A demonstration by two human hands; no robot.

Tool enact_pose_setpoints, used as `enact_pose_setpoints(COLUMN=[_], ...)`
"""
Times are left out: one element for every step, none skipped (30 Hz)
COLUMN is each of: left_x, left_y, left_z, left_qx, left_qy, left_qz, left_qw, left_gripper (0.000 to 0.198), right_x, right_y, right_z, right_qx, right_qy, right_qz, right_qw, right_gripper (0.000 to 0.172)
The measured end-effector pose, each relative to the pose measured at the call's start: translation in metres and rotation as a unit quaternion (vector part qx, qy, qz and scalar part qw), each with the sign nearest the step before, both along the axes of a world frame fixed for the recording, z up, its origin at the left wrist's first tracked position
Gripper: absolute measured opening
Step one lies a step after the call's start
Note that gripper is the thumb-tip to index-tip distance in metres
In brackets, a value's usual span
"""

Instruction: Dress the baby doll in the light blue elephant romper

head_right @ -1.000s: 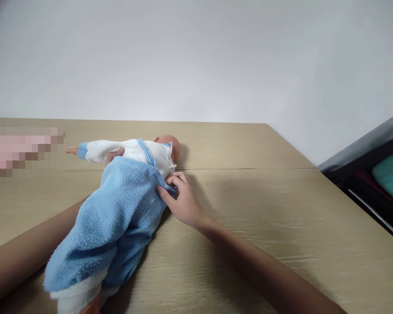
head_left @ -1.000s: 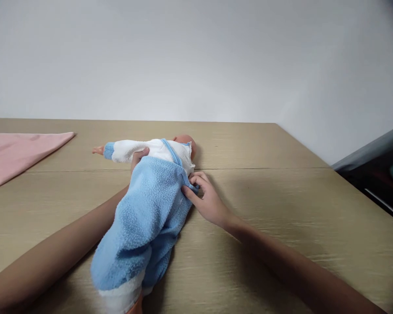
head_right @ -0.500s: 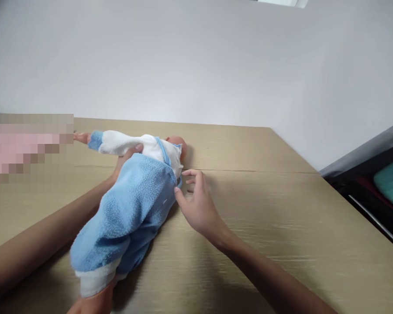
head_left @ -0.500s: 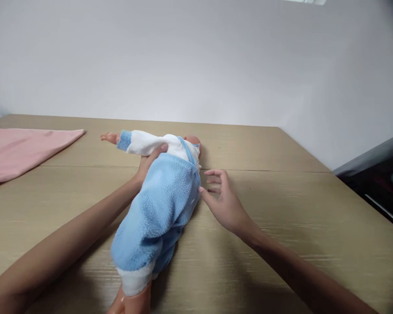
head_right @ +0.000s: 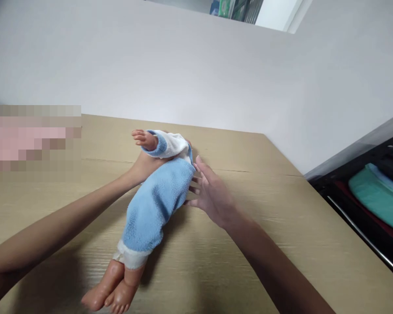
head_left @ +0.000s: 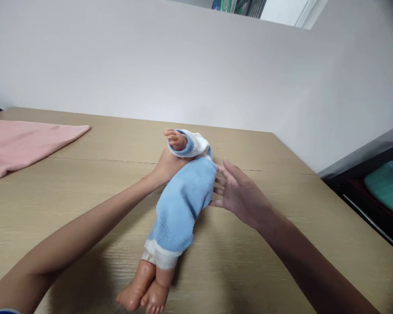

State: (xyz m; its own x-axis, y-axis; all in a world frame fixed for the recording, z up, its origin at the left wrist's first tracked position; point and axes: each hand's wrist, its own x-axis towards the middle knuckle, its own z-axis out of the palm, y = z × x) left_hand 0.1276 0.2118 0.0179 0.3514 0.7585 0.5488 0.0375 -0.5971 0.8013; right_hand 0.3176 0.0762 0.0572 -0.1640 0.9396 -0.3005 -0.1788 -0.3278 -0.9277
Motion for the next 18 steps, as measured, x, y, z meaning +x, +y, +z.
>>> enact_pose_setpoints(left_x=[0.003,0.005,0.007,0.009,0.010,0.010,0.009,0.008,0.005,0.002,-0.002,-0.006,-0.011,-0.016,-0.021,-0.026,-0.031,-0.037], left_y=[0.002,0.004,0.005,0.005,0.004,0.002,0.000,-0.004,-0.008,-0.012,-0.017,-0.022,-0.028,-0.033,-0.038,-0.043,-0.047,-0.049], left_z=[0.001,0.002,0.003,0.004,0.005,0.007,0.008,0.009,0.009,0.009,0.009,0.008,0.007,0.005,0.003,0.001,-0.002,-0.006], left_qx=[0.026,0.048,0.068,0.085,0.103,0.120,0.135,0.148,0.157,0.162,0.164,0.163,0.160,0.156,0.150,0.144,0.138,0.133], left_qy=[0.019,0.036,0.050,0.060,0.064,0.064,0.063,0.062,0.061,0.063,0.066,0.070,0.074,0.079,0.086,0.095,0.108,0.124], left_qz=[0.003,0.005,0.006,0.004,0.003,0.000,-0.003,-0.005,-0.008,-0.013,-0.017,-0.020,-0.019,-0.016,-0.009,0.001,0.014,0.029], left_qw=[0.999,0.998,0.996,0.995,0.993,0.991,0.989,0.987,0.986,0.985,0.984,0.984,0.984,0.984,0.985,0.985,0.984,0.983], left_gripper=[0.036,0.034,0.032,0.032,0.033,0.038,0.044,0.051,0.057,0.059,0.060,0.059,0.056,0.053,0.051,0.049,0.047,0.045], right_x=[0.002,0.004,0.007,0.009,0.012,0.014,0.017,0.020,0.023,0.027,0.030,0.033,0.036,0.039,0.042,0.046,0.049,0.052], right_y=[0.001,0.001,0.001,0.001,0.000,0.000,-0.001,-0.003,-0.004,-0.005,-0.006,-0.006,-0.007,-0.007,-0.007,-0.006,-0.006,-0.005], right_z=[0.003,0.005,0.007,0.009,0.010,0.010,0.010,0.009,0.008,0.006,0.005,0.002,0.000,-0.002,-0.005,-0.008,-0.011,-0.015], right_qx=[-0.013,-0.030,-0.048,-0.066,-0.082,-0.093,-0.100,-0.104,-0.102,-0.098,-0.092,-0.085,-0.080,-0.077,-0.078,-0.079,-0.081,-0.081], right_qy=[0.000,0.002,0.008,0.017,0.028,0.038,0.047,0.053,0.056,0.058,0.057,0.055,0.055,0.055,0.056,0.058,0.063,0.070], right_qz=[-0.005,-0.012,-0.023,-0.035,-0.046,-0.055,-0.060,-0.062,-0.059,-0.051,-0.043,-0.034,-0.028,-0.026,-0.026,-0.027,-0.026,-0.023], right_qw=[1.000,0.999,0.999,0.997,0.995,0.993,0.992,0.991,0.991,0.992,0.993,0.994,0.995,0.995,0.995,0.995,0.994,0.994], right_gripper=[0.074,0.077,0.079,0.081,0.081,0.081,0.080,0.079,0.079,0.079,0.079,0.079,0.079,0.080,0.081,0.083,0.084,0.086])
